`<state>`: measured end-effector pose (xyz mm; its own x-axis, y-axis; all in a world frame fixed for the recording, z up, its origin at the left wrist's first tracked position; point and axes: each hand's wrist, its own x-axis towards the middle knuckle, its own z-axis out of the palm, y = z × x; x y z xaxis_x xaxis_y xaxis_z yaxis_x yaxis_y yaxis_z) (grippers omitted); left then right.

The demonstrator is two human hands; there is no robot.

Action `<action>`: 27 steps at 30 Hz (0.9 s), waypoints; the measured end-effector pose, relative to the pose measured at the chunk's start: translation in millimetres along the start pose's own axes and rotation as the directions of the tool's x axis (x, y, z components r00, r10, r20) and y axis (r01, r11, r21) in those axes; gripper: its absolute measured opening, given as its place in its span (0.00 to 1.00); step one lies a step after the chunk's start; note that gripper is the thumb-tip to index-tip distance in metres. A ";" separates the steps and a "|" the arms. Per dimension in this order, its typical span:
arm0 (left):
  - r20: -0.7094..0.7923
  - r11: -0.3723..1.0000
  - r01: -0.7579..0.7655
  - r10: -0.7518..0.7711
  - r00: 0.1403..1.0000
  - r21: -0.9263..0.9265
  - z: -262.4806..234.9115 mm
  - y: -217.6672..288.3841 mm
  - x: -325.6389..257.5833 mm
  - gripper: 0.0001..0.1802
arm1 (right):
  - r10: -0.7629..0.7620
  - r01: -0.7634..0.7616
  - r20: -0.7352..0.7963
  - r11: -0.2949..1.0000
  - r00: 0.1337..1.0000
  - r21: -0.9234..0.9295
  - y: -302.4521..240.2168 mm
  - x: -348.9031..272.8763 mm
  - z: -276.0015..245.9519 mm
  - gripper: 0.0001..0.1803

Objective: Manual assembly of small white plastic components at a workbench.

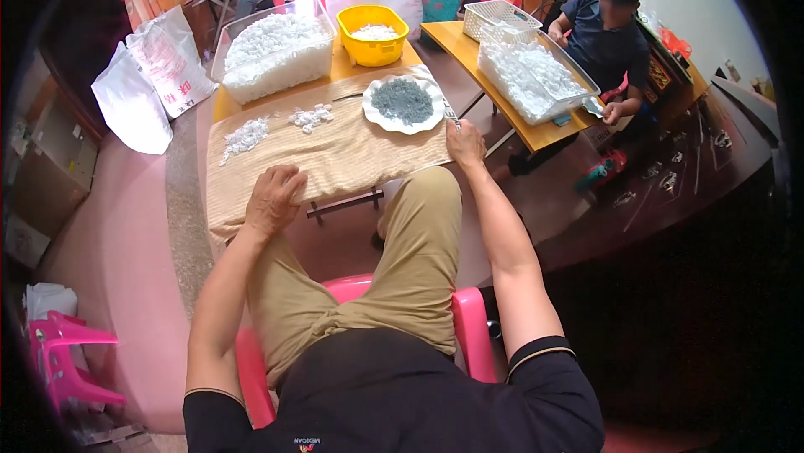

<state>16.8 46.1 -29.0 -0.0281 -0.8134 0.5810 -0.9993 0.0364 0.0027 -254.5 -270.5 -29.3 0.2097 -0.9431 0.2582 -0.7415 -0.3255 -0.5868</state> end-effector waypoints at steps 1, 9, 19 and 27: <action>0.002 1.000 0.003 -0.003 1.000 -0.004 -0.6 0.4 0.7 0.21 | -0.002 0.002 -0.002 1.000 1.000 0.009 0.3 0.6 0.3 0.25; 0.011 1.000 -0.003 0.003 1.000 0.016 -5.0 11.6 2.4 0.21 | 0.016 -0.016 -0.010 1.000 1.000 -0.004 9.4 1.7 2.3 0.24; 0.010 1.000 0.016 -0.016 1.000 -0.004 0.1 9.4 4.0 0.26 | 0.019 -0.020 -0.031 0.999 0.999 -0.037 10.0 4.3 9.5 0.26; 0.078 1.000 0.023 -0.024 0.997 0.017 -5.6 13.1 4.6 0.30 | 0.068 -0.068 0.060 0.998 0.996 -0.005 4.9 -0.2 -0.8 0.27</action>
<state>3.8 46.0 -21.7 -0.0055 -0.8567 0.5158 -1.0000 0.0078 0.0023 -258.6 -271.8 -31.7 0.1965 -0.9655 0.1706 -0.7575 -0.2600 -0.5988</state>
